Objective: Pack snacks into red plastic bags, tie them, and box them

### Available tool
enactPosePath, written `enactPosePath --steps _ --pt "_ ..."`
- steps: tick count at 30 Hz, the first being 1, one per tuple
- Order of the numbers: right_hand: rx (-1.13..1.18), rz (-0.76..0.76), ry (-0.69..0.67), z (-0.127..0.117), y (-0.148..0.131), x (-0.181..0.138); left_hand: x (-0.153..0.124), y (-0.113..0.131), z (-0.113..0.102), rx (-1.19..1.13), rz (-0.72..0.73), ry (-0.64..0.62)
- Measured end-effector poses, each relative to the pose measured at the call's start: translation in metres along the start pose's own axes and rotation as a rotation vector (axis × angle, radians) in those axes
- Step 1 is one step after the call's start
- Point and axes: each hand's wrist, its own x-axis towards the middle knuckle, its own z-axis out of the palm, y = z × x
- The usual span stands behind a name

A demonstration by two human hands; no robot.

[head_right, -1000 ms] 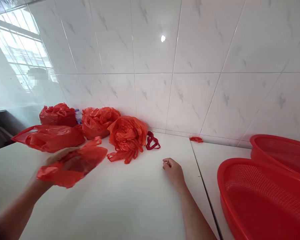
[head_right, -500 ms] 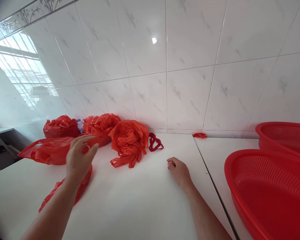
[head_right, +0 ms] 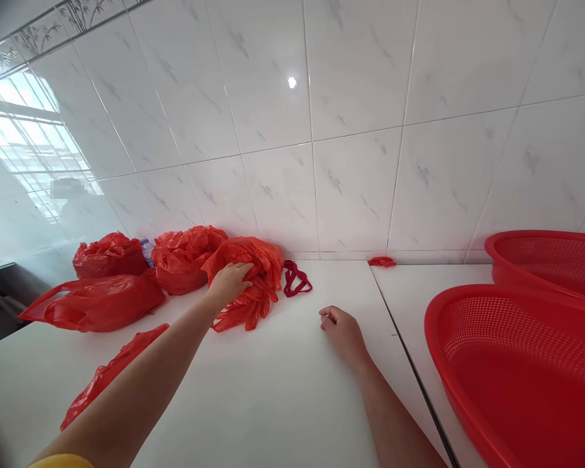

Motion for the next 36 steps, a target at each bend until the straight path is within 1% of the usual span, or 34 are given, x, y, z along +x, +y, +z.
enactPosePath --steps 2,5,11,16,20,22,24,26,28,30,33,35,36 --pt "-0.002 0.007 0.0 0.0 0.0 0.0 0.002 -0.006 0.002 0.015 -0.052 0.005" --pt "0.003 0.007 0.006 0.0 0.001 0.0 0.006 -0.012 -0.003 0.029 -0.126 0.04" --pt "0.035 0.009 0.012 0.0 0.002 0.001 0.01 -0.018 -0.024 0.057 -0.251 0.187" --pt "0.016 0.004 0.009 0.0 0.002 0.001 0.008 -0.02 -0.036 0.028 -0.297 0.311" --pt "-0.019 0.006 -0.011 -0.001 0.002 0.0 0.006 -0.017 -0.045 -0.057 -0.328 0.379" --pt "-0.028 0.008 -0.018 -0.001 0.002 0.001 0.005 -0.013 -0.05 -0.126 -0.329 0.445" --pt "-0.03 0.011 -0.022 -0.001 0.002 0.001 0.002 -0.006 -0.055 -0.241 -0.329 0.526" --pt "-0.025 0.004 -0.017 0.0 0.002 0.0 -0.003 0.005 -0.056 -0.421 -0.334 0.561" --pt "-0.026 -0.021 -0.014 0.0 0.003 -0.001 -0.011 0.02 -0.051 -0.658 -0.335 0.517" --pt "-0.056 -0.072 -0.004 0.001 0.002 -0.002 -0.022 0.039 -0.038 -0.929 -0.334 0.412" --pt "-0.146 -0.179 0.052 0.005 -0.001 -0.004 -0.042 0.072 -0.007 -1.33 -0.34 0.214" --pt "-0.139 -0.241 0.091 0.009 -0.004 -0.006 -0.056 0.094 0.018 -1.481 -0.351 0.134" --pt "-0.088 -0.256 0.078 0.011 -0.005 -0.006 -0.063 0.104 0.029 -1.514 -0.35 0.108"
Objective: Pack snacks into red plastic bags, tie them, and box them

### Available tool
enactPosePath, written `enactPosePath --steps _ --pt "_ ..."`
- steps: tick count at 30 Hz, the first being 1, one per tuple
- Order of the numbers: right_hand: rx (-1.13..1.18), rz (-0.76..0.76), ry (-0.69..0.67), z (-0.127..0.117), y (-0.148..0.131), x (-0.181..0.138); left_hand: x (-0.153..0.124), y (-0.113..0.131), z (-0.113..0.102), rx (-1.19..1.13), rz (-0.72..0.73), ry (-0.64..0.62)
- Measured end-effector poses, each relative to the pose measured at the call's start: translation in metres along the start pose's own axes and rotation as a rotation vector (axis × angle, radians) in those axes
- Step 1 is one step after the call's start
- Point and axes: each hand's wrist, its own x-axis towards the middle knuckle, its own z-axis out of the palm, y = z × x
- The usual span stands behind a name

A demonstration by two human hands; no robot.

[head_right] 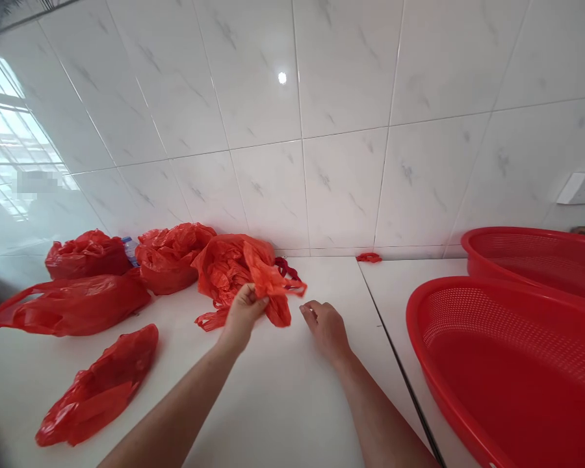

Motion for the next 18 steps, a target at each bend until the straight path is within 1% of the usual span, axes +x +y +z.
enactPosePath --steps 2,4,5,7,9,11,13,15,18 --pt "0.183 -0.01 -0.089 0.003 -0.003 0.0 -0.012 -0.021 0.013 0.018 -0.028 -0.039" --pt "0.346 -0.017 -0.208 0.006 -0.004 0.001 -0.021 -0.035 0.021 0.075 -0.06 -0.063" --pt "0.382 -0.025 -0.251 0.006 -0.004 0.002 -0.023 -0.039 0.023 0.106 -0.082 -0.07" --pt "0.377 -0.022 -0.271 0.006 -0.002 0.003 -0.026 -0.043 0.023 0.155 -0.124 -0.078" --pt "0.35 0.017 -0.253 0.005 0.0 0.004 -0.026 -0.045 0.019 0.191 -0.158 -0.084" --pt "0.389 0.08 -0.218 0.003 0.003 0.006 -0.025 -0.046 0.013 0.213 -0.176 -0.066" --pt "0.501 0.155 -0.157 -0.001 0.007 0.008 -0.024 -0.047 0.006 0.227 -0.163 -0.031" --pt "0.646 0.22 -0.065 -0.006 0.011 0.011 -0.022 -0.048 -0.002 0.256 -0.104 0.018" --pt "0.878 0.275 0.032 -0.014 0.017 0.015 -0.021 -0.049 -0.011 0.375 -0.036 0.088"
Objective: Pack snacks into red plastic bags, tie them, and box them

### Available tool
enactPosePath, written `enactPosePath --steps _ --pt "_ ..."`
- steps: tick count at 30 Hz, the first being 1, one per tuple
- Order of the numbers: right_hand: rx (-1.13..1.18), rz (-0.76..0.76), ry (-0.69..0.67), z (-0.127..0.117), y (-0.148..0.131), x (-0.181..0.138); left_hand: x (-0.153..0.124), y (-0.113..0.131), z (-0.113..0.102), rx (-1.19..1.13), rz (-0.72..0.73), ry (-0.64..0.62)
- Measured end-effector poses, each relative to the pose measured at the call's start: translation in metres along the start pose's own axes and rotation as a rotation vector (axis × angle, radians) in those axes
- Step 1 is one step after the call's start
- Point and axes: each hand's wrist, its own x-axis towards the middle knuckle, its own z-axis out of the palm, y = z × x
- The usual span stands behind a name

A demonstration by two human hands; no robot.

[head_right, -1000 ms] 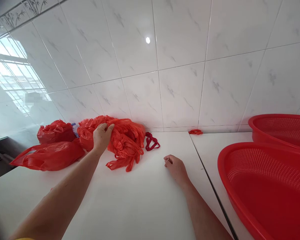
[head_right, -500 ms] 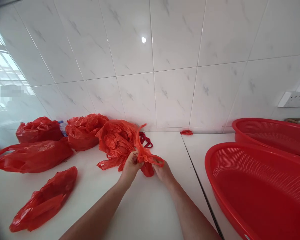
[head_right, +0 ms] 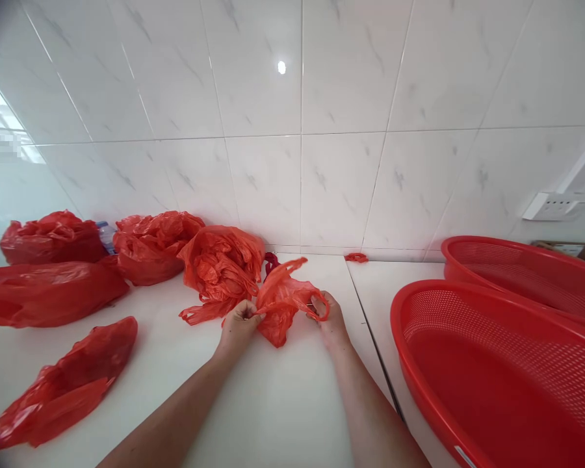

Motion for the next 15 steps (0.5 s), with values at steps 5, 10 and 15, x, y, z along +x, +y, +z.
enactPosePath --steps 5,10,15 --pt "0.167 0.04 0.003 -0.009 -0.001 0.004 -0.002 -0.001 -0.003 0.181 0.064 -0.018" --pt "0.3 0.068 -0.065 -0.012 -0.007 -0.001 -0.008 0.0 0.001 0.286 0.184 -0.116" --pt "0.229 0.095 -0.25 0.001 -0.008 -0.009 -0.013 0.002 0.005 0.292 0.288 -0.24"
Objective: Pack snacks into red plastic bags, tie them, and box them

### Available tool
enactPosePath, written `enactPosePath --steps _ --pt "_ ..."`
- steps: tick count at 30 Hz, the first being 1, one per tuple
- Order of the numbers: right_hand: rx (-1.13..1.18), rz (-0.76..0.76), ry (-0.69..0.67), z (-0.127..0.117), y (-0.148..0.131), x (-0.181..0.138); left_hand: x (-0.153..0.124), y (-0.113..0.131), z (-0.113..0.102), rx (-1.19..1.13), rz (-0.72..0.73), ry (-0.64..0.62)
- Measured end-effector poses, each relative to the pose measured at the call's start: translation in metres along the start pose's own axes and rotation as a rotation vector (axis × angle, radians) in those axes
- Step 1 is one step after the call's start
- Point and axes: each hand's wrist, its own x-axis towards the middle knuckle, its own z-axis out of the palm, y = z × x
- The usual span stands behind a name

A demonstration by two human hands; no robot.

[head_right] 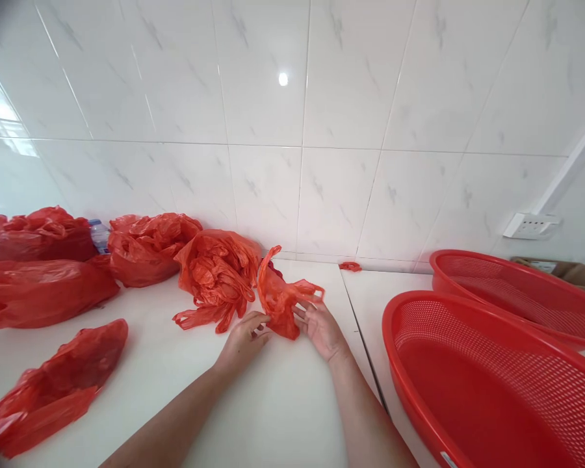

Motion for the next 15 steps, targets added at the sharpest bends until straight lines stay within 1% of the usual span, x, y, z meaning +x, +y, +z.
enactPosePath --steps 3,6,9,11,13,15 --pt "-0.121 -0.026 -0.056 0.013 0.008 -0.001 -0.002 0.003 0.001 0.041 0.068 -0.052" --pt "-0.193 -0.084 -0.062 0.023 0.015 -0.001 -0.005 0.009 0.003 0.104 0.128 -0.12" --pt "-0.288 -0.081 0.0 0.028 0.018 0.0 -0.009 0.015 0.005 0.136 0.196 -0.208" --pt "-0.304 -0.072 0.056 0.027 0.019 0.001 -0.01 0.018 0.007 0.157 0.234 -0.257" --pt "-0.27 -0.083 0.098 0.025 0.018 0.001 -0.01 0.018 0.009 0.184 0.227 -0.25" --pt "-0.222 -0.111 0.117 0.022 0.015 0.002 -0.008 0.014 0.01 0.204 0.167 -0.175"
